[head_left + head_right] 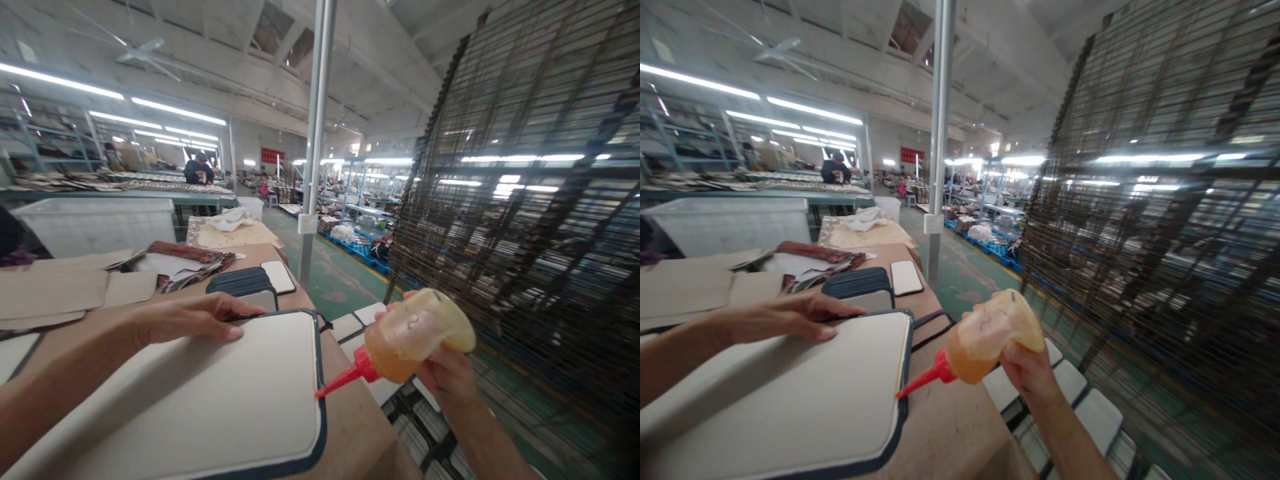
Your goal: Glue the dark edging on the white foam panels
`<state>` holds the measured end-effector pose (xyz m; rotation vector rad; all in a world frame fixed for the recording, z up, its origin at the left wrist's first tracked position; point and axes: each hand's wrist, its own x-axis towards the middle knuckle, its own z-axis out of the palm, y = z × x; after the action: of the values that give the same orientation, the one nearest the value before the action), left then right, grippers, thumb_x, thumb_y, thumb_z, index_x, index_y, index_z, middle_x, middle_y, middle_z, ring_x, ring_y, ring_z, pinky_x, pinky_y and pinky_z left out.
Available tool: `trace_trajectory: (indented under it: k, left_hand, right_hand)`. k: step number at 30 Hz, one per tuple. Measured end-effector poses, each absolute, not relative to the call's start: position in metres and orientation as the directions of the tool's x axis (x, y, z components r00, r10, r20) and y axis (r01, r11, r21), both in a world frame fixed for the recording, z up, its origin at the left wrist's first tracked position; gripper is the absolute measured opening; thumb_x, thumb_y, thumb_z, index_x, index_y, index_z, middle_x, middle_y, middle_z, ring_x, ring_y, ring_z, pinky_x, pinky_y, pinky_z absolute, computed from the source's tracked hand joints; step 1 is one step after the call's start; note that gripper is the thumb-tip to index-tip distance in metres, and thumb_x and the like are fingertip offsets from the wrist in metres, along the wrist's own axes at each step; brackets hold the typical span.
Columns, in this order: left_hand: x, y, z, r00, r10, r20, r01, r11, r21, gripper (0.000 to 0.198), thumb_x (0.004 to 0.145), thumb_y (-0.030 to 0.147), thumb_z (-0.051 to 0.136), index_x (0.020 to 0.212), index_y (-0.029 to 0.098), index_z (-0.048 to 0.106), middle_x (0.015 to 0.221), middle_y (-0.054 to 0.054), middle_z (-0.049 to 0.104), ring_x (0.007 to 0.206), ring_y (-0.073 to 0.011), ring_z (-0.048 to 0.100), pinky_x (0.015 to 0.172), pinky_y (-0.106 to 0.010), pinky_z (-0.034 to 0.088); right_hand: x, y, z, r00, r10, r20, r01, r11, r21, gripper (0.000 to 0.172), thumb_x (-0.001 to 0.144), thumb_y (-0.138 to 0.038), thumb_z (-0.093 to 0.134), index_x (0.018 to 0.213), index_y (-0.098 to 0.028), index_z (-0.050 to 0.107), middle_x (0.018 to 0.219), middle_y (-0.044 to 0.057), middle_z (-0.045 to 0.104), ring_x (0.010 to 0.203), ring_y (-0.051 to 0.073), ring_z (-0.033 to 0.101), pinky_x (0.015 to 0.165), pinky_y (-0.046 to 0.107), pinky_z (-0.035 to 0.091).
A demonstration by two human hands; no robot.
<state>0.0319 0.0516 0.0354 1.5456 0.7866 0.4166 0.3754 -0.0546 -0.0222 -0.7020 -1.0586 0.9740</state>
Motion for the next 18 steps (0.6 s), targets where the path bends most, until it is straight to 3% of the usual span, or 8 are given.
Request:
trace_trajectory:
  k: [8, 12, 18]
  left_hand:
    - [0.023, 0.060, 0.034, 0.746, 0.604, -0.280, 0.361, -0.014, 0.932, 0.049, 0.076, 0.015, 0.052, 0.124, 0.020, 0.059, 0.110, 0.003, 0.069, 0.099, -0.0138, 0.064, 0.082, -0.019, 0.045]
    - [0.019, 0.061, 0.033, 0.710, 0.654, -0.261, 0.353, -0.009, 0.936, 0.046, 0.075, 0.016, 0.054, 0.120, 0.021, 0.062, 0.114, 0.001, 0.066, 0.104, -0.0160, 0.062, 0.084, -0.020, 0.045]
    - [0.016, 0.063, 0.028, 0.704, 0.665, -0.250, 0.331, 0.004, 0.944, 0.048, 0.072, 0.020, 0.057, 0.120, 0.022, 0.062, 0.111, 0.002, 0.068, 0.101, -0.0174, 0.062, 0.081, -0.019, 0.045]
  right_hand:
    - [0.368, -0.059, -0.020, 0.168, 0.899, 0.403, -0.334, 0.437, -0.835, 0.058, 0.059, -0.041, 0.083, 0.112, -0.031, 0.061, 0.101, 0.007, 0.072, 0.101, 0.035, 0.066, 0.092, 0.054, 0.050]
    - [0.366, -0.061, -0.022, 0.192, 0.879, 0.437, -0.348, 0.477, -0.807, 0.058, 0.060, -0.039, 0.083, 0.113, -0.033, 0.061, 0.103, 0.005, 0.072, 0.095, 0.034, 0.068, 0.092, 0.053, 0.050]
    - [0.365, -0.063, -0.027, 0.201, 0.885, 0.419, -0.317, 0.464, -0.827, 0.061, 0.060, -0.041, 0.081, 0.116, -0.029, 0.061, 0.101, 0.009, 0.072, 0.104, 0.037, 0.064, 0.095, 0.054, 0.048]
